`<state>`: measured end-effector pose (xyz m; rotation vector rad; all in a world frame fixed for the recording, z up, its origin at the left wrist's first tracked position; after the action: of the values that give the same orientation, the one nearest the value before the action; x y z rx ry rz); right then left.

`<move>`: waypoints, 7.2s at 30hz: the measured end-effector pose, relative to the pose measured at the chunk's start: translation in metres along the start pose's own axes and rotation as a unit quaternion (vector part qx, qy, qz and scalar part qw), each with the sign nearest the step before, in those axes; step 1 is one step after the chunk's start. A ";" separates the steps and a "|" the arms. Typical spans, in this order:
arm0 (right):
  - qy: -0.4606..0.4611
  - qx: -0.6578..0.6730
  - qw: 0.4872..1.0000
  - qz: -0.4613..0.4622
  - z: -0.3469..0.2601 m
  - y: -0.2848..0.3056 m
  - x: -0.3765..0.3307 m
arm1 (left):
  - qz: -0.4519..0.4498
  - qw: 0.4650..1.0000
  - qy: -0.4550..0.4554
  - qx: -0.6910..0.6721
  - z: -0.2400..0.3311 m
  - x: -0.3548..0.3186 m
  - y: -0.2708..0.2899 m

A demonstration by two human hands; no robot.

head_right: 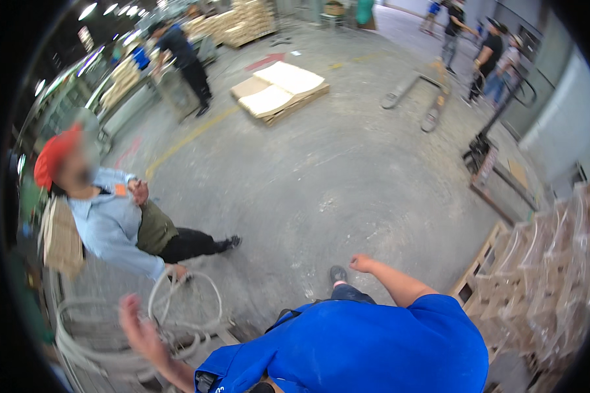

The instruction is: The person picks up a long flexible hose from the floor, coils it by hand into loops, and places the coiled hose into a cardboard box. The person repeats this process with another hose, coiling and placing it into the same box.

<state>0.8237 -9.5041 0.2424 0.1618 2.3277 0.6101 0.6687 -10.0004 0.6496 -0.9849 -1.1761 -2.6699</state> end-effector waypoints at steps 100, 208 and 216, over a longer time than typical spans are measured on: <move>-0.246 0.173 0.939 0.167 0.630 1.404 0.483 | -0.734 0.609 -0.237 0.185 0.894 0.500 -1.944; 0.229 0.477 0.665 -0.528 0.124 2.143 1.064 | -0.116 0.948 0.242 -0.172 1.119 0.959 -2.024; 0.240 0.409 0.562 -0.678 0.062 2.221 1.163 | -0.143 0.963 0.045 -0.223 1.113 1.127 -2.108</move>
<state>-0.1161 -7.1976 0.5351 -1.4228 2.1393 -1.3529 -0.2638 -7.5378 0.5088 -0.7692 -0.7601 -3.2649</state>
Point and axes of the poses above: each hand's wrist, its own x-axis towards the middle knuckle, its own y-axis out of the back of the hand, z = x × y, the point moved 1 cm from there along x, towards the middle knuckle, and after that the axes turned 12 degrees about x, right-handed, at the moved point
